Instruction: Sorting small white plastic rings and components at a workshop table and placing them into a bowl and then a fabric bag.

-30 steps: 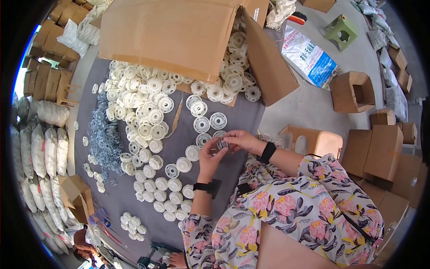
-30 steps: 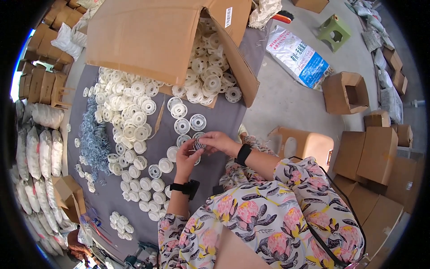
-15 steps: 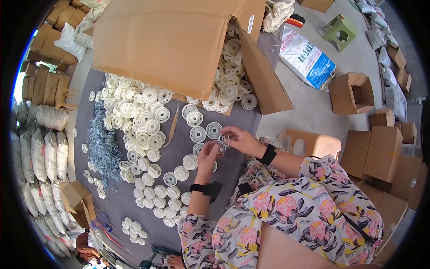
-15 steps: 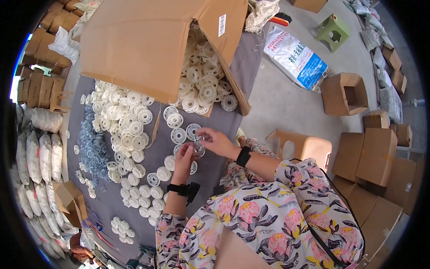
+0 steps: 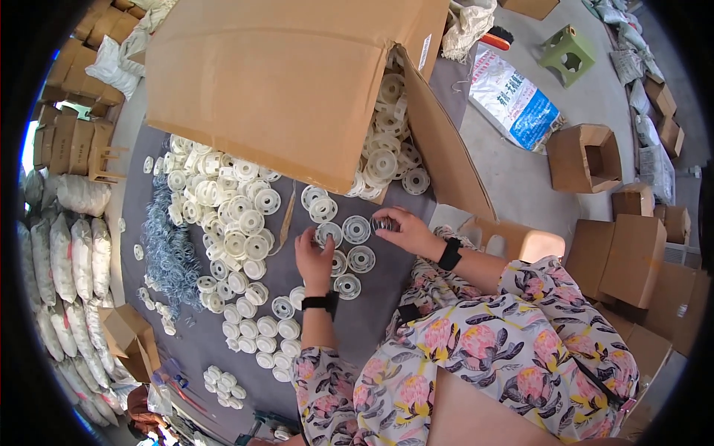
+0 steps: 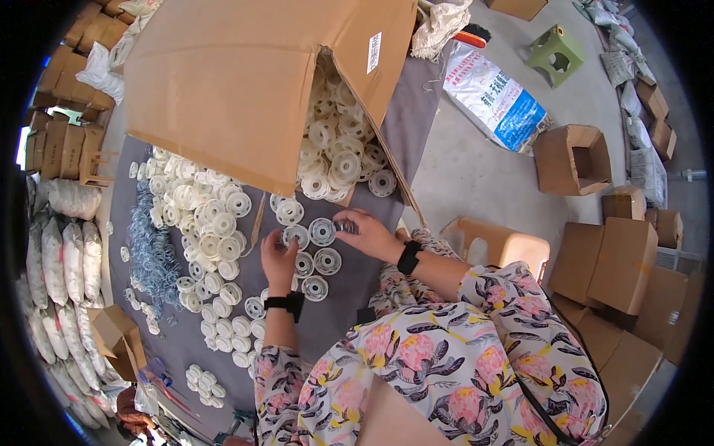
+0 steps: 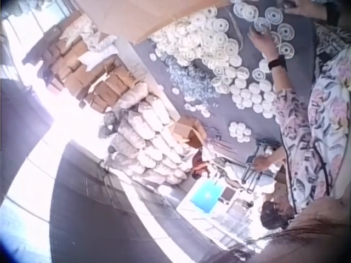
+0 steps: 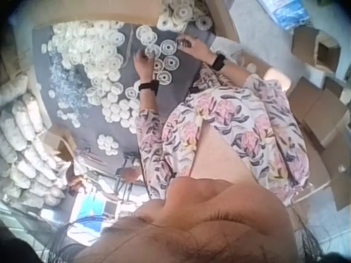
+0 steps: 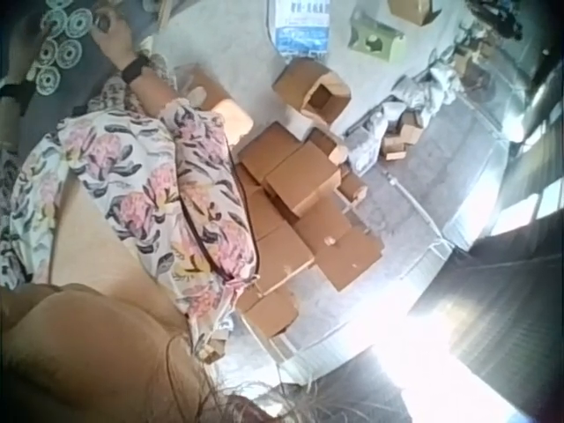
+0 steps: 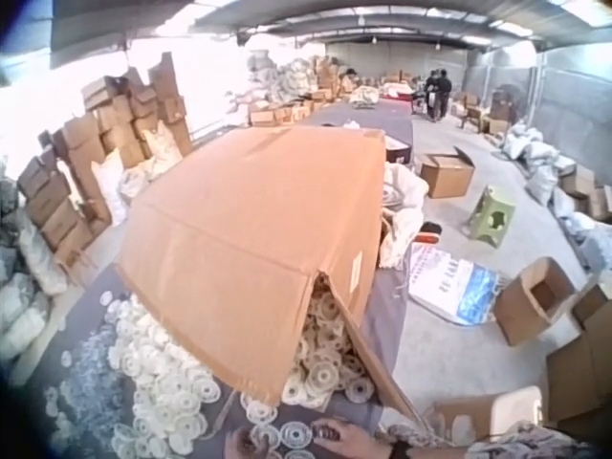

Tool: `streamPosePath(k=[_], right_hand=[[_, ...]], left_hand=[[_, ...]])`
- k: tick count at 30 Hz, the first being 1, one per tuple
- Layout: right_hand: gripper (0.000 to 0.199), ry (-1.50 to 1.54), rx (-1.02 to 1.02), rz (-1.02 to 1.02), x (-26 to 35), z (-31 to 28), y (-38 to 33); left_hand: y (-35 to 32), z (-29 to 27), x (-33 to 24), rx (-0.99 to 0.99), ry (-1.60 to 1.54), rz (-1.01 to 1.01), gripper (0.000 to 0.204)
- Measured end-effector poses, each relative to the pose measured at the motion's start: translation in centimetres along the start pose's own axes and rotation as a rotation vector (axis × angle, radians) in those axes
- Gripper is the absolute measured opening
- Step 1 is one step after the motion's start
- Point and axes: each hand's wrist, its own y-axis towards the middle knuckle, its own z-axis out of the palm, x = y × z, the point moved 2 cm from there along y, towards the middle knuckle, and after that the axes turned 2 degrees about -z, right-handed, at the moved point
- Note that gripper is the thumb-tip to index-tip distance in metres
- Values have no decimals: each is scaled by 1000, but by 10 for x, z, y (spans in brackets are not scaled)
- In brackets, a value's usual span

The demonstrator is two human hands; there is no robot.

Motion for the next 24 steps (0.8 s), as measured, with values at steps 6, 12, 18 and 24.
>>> streamPosePath(k=[6, 12, 18, 24], right_hand=[[36, 45, 14, 83, -11, -4, 0], [38, 231, -59, 156, -30, -6, 1], [39, 242, -243, 123, -41, -26, -14], [41, -51, -149, 164, -14, -31, -36]], left_hand=[[34, 1, -17, -227, 318, 288, 39], [57, 5, -2, -222, 139, 232, 25], [7, 53, -36, 141, -518, -5, 17], [-33, 87, -42, 270, 116, 317, 14]])
